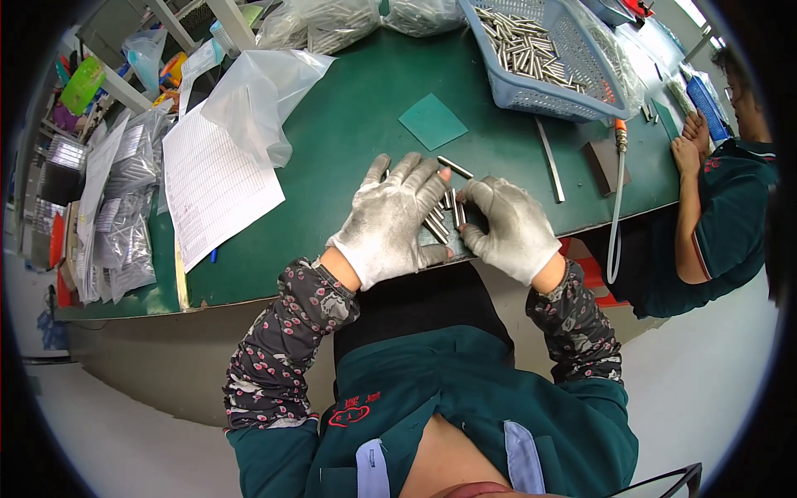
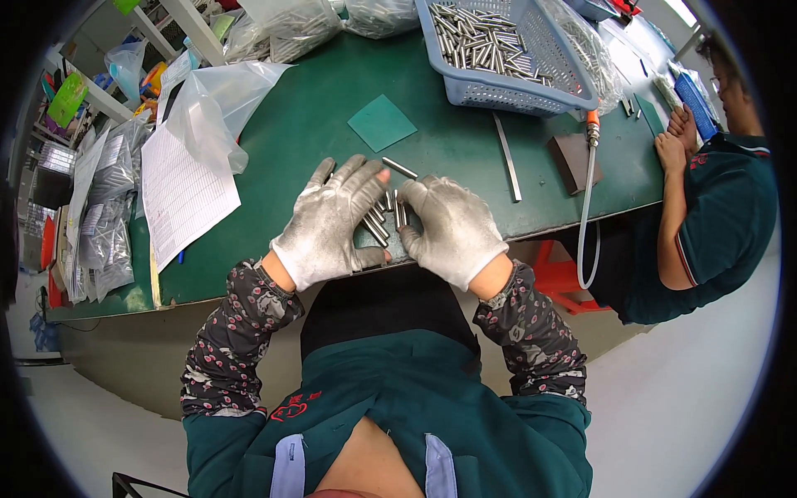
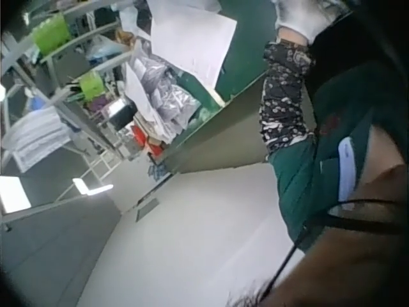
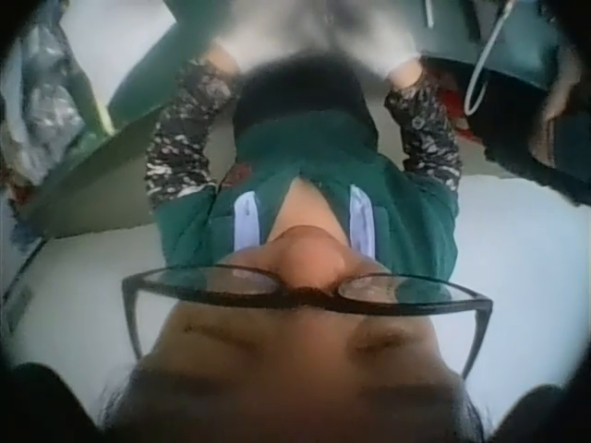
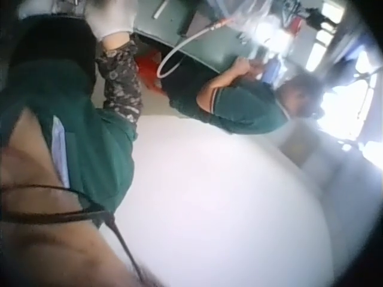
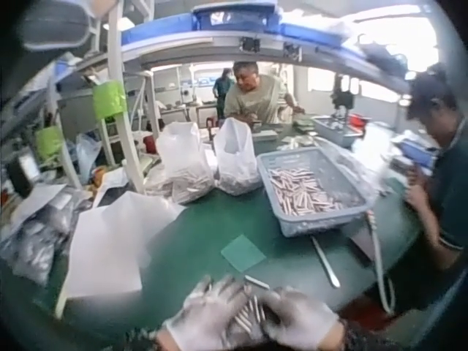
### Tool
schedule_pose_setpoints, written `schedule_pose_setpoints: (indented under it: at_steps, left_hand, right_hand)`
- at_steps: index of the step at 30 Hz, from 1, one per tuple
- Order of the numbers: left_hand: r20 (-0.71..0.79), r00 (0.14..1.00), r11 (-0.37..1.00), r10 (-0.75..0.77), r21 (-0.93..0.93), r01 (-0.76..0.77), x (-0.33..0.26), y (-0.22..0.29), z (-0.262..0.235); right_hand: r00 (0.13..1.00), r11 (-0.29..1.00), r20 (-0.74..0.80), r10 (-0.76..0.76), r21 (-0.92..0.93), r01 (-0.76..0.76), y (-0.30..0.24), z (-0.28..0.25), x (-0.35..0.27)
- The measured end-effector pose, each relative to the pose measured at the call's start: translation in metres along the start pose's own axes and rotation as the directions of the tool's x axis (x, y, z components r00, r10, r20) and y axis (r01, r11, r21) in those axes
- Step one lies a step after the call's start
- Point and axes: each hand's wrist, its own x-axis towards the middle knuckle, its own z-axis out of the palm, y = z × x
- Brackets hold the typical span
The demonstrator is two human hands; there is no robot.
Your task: Organizes metal pins from a tray into neat rows on a workbench and uses an air gun to clean the bundle.
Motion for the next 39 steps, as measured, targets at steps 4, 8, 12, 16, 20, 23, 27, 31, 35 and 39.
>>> schedule_pose_setpoints:
  at_steps: [4,8,12,16,20,23,27,31,35,39]
  left_hand:
    - [0.075,0.997,0.999,0.029,0.036,-0.032,0.002,0.001,-0.001]
    - [0.089,0.996,1.000,0.008,-0.005,-0.007,0.001,0.001,-0.003]
    - [0.076,0.997,0.999,0.005,-0.046,-0.001,0.000,0.003,-0.003]
    - [0.049,0.998,0.989,0.042,-0.143,-0.035,-0.001,0.000,0.000]
    - [0.000,1.000,0.994,0.028,-0.108,-0.028,-0.002,0.001,0.002]
    - [0.032,0.998,0.995,0.058,-0.078,-0.055,0.000,0.001,0.000]
    - [0.032,0.998,0.995,0.056,-0.086,-0.053,0.000,0.001,-0.001]
    - [0.031,0.998,0.996,0.059,-0.076,-0.056,-0.001,0.001,-0.001]
    - [0.030,0.999,0.997,0.033,-0.075,-0.031,0.000,0.002,-0.001]
    - [-0.049,0.999,0.999,-0.004,-0.045,0.002,-0.002,0.004,-0.001]
  right_hand:
    - [0.998,0.998,-0.009,0.057,-0.027,-0.057,0.001,-0.001,-0.002]
    - [0.992,0.984,-0.007,0.129,-0.120,-0.129,0.008,-0.007,-0.006]
    - [0.985,0.972,0.005,0.173,-0.160,-0.170,0.013,-0.010,-0.007]
    - [0.987,0.977,-0.016,0.157,-0.144,-0.158,0.009,-0.007,-0.006]
    - [0.990,0.979,0.030,0.138,-0.156,-0.131,0.018,-0.013,-0.004]
    - [0.988,0.981,0.005,0.155,-0.121,-0.154,0.021,-0.009,-0.005]
    - [0.991,0.981,0.016,0.136,-0.145,-0.132,0.021,-0.013,-0.005]
    - [0.995,0.986,0.100,0.030,-0.165,-0.013,0.025,-0.023,-0.002]
    - [0.959,0.964,0.192,-0.206,-0.130,0.233,0.019,-0.025,0.007]
    - [0.938,0.928,0.217,-0.272,-0.199,0.316,0.020,-0.024,0.010]
